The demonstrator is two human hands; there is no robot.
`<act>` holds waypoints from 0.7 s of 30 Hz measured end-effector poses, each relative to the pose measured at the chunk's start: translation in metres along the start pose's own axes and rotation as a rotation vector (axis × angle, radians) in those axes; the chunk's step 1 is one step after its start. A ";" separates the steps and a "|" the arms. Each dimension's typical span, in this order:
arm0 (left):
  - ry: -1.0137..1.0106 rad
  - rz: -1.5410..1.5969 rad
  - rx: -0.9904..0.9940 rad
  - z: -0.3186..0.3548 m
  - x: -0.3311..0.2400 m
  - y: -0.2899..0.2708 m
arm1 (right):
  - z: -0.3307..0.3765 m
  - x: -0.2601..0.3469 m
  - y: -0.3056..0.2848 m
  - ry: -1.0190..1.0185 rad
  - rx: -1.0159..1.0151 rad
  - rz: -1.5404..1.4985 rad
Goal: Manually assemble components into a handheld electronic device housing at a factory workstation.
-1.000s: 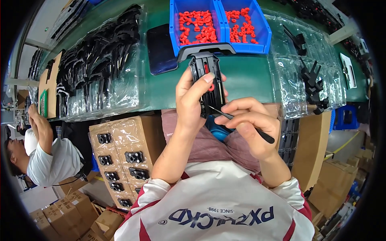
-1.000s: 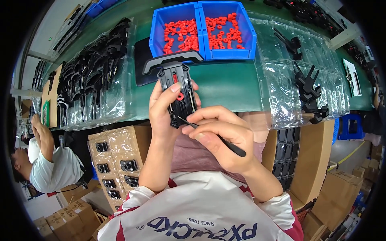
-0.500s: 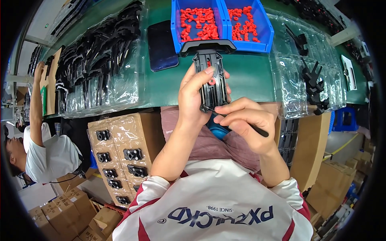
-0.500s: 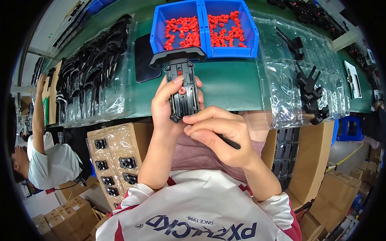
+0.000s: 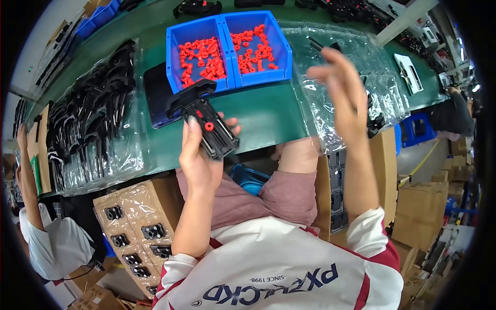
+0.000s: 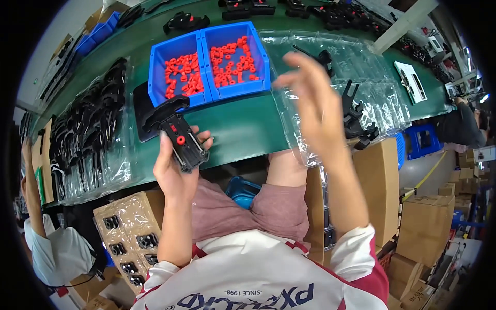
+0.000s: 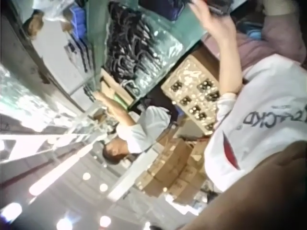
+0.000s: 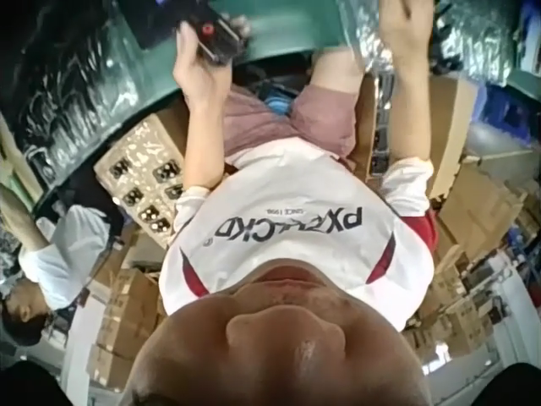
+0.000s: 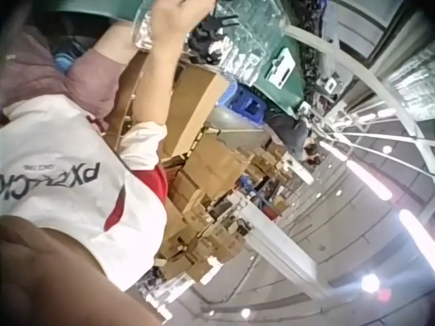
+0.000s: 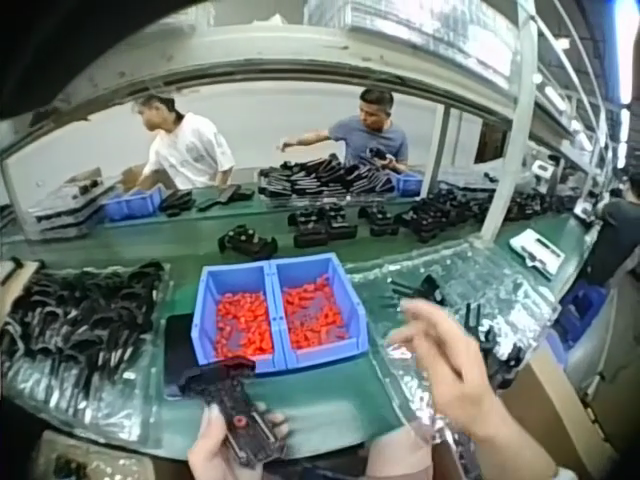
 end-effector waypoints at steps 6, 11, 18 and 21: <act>-0.129 -0.067 0.216 0.014 0.004 0.009 | -0.097 -0.077 -0.123 0.048 -0.098 1.224; -0.147 -0.134 0.243 0.018 0.004 -0.002 | -0.103 -0.102 -0.125 0.349 0.194 1.192; -0.135 -0.096 0.187 0.009 0.018 -0.003 | -0.038 -0.005 -0.055 -0.128 -0.003 0.815; -0.123 -0.053 0.194 0.007 0.016 0.002 | 0.024 0.016 -0.002 -0.354 0.129 0.513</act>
Point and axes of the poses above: each hand's wrist, its own z-axis away from the middle knuckle, its own y-axis out of the palm, x = y × z, the point moved 10 cm from there along -z, towards the middle knuckle, and after that the axes turned 12 degrees about y, right-handed, at the moved point
